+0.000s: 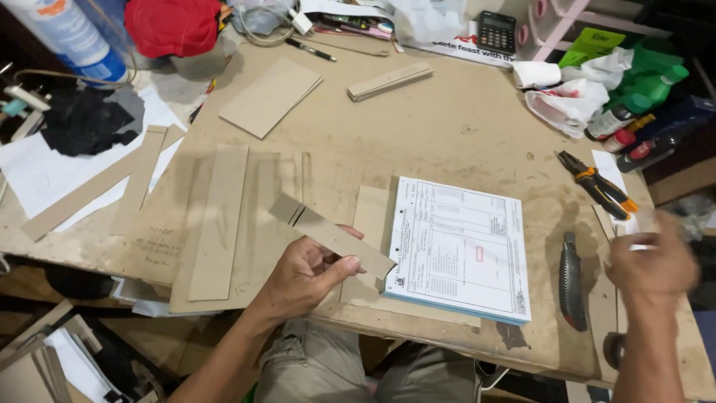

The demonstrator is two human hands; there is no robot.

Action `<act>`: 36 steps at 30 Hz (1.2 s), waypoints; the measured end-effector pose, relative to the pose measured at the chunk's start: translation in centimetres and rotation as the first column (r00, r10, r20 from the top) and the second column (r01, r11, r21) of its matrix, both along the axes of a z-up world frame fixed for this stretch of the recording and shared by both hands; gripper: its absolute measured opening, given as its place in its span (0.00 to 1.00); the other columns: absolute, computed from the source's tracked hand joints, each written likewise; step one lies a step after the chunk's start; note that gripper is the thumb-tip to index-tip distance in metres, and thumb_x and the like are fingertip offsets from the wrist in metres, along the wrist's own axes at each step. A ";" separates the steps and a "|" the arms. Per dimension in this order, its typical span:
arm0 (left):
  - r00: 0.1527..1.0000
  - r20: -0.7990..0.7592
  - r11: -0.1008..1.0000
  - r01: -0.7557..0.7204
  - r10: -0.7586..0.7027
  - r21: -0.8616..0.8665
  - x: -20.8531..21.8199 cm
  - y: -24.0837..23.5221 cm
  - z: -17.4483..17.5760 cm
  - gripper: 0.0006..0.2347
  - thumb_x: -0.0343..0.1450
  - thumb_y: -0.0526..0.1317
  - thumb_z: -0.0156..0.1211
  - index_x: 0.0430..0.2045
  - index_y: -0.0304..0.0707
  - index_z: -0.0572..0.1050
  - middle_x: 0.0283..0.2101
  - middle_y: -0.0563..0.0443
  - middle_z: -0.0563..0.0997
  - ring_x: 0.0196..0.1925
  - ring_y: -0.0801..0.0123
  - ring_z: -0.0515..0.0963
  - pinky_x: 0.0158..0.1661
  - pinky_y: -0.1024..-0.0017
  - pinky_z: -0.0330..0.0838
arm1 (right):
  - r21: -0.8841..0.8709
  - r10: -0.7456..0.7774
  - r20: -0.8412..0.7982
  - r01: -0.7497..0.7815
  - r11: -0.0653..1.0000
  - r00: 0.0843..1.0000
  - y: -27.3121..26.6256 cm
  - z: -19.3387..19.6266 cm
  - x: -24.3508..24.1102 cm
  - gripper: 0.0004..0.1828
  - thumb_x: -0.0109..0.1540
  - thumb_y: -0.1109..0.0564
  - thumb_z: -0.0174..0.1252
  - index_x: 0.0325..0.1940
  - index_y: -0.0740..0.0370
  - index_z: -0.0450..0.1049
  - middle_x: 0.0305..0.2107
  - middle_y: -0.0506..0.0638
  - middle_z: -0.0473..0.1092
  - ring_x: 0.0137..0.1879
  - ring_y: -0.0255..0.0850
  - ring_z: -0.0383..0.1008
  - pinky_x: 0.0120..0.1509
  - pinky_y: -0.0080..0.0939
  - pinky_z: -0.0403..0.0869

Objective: Measuring, marking, and cutting cardboard strips using a pen, scissors, and a utility knife on a workbench.

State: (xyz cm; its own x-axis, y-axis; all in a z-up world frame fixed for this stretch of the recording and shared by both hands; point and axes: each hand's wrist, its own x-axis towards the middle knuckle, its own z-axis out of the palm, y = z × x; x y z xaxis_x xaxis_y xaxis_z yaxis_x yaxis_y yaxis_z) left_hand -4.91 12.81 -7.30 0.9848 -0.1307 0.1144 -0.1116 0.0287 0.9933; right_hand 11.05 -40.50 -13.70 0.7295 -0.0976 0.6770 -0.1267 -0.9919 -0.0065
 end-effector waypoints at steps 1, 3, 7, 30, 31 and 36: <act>1.000 -0.002 1.000 -0.007 0.007 -0.004 0.0 0.1 0.7 0.12 0.71 0.36 0.61 0.47 0.36 0.75 0.33 0.47 0.87 0.40 0.63 0.90 0.46 0.70 0.86 | -0.004 0.007 -0.002 -0.007 1.000 1.000 0.6 0.6 -1.2 0.21 0.71 0.53 0.51 0.65 0.51 0.80 0.32 0.55 0.78 0.34 0.60 0.79 0.36 0.54 0.76; 0.996 -0.088 0.993 -0.015 0.026 0.121 -0.2 0.1 2.1 0.13 0.71 0.38 0.59 0.49 0.40 0.75 0.20 0.59 0.67 0.27 0.71 0.78 0.40 0.71 0.86 | 0.527 0.226 0.152 -0.273 0.805 0.962 1.6 2.1 -3.3 0.24 0.72 0.63 0.57 0.72 0.72 0.74 0.47 0.61 0.75 0.44 0.45 0.75 0.43 0.39 0.72; 0.994 -0.085 0.975 0.080 -0.063 0.209 1.7 1.2 1.9 0.14 0.74 0.39 0.52 0.53 0.34 0.72 0.36 0.48 0.78 0.38 0.67 0.79 0.39 0.74 0.78 | 0.856 0.205 0.131 -0.215 0.470 0.970 6.5 3.3 -8.6 0.08 0.73 0.51 0.58 0.48 0.57 0.74 0.56 0.45 0.70 0.56 0.32 0.75 0.57 0.26 0.77; 0.928 -0.024 0.872 0.358 -0.372 0.334 3.8 -1.5 6.2 0.10 0.77 0.43 0.45 0.44 0.43 0.75 0.34 0.59 0.72 0.36 0.72 0.71 0.39 0.72 0.66 | 0.877 0.102 0.459 -0.432 -0.211 0.882 9.7 -3.1 -14.0 0.19 0.71 0.51 0.59 0.67 0.45 0.68 0.41 0.50 0.74 0.40 0.31 0.75 0.40 0.28 0.74; 0.927 -0.024 0.871 0.360 -0.374 0.336 3.7 -1.6 6.5 0.10 0.77 0.43 0.45 0.44 0.43 0.75 0.34 0.59 0.72 0.36 0.72 0.71 0.39 0.72 0.66 | 0.876 0.099 0.460 -0.433 -0.212 0.882 10.0 -2.8 -14.1 0.19 0.71 0.51 0.59 0.67 0.45 0.68 0.41 0.50 0.74 0.40 0.31 0.75 0.40 0.28 0.74; 0.950 -0.093 0.947 0.307 -0.298 0.099 3.7 -1.8 5.6 0.09 0.73 0.38 0.55 0.45 0.40 0.76 0.52 0.44 0.85 0.60 0.56 0.84 0.60 0.56 0.78 | 0.880 0.113 0.459 -0.433 -0.193 0.881 10.3 -2.3 -14.3 0.36 0.67 0.45 0.63 0.79 0.47 0.62 0.41 0.48 0.73 0.38 0.31 0.74 0.41 0.29 0.74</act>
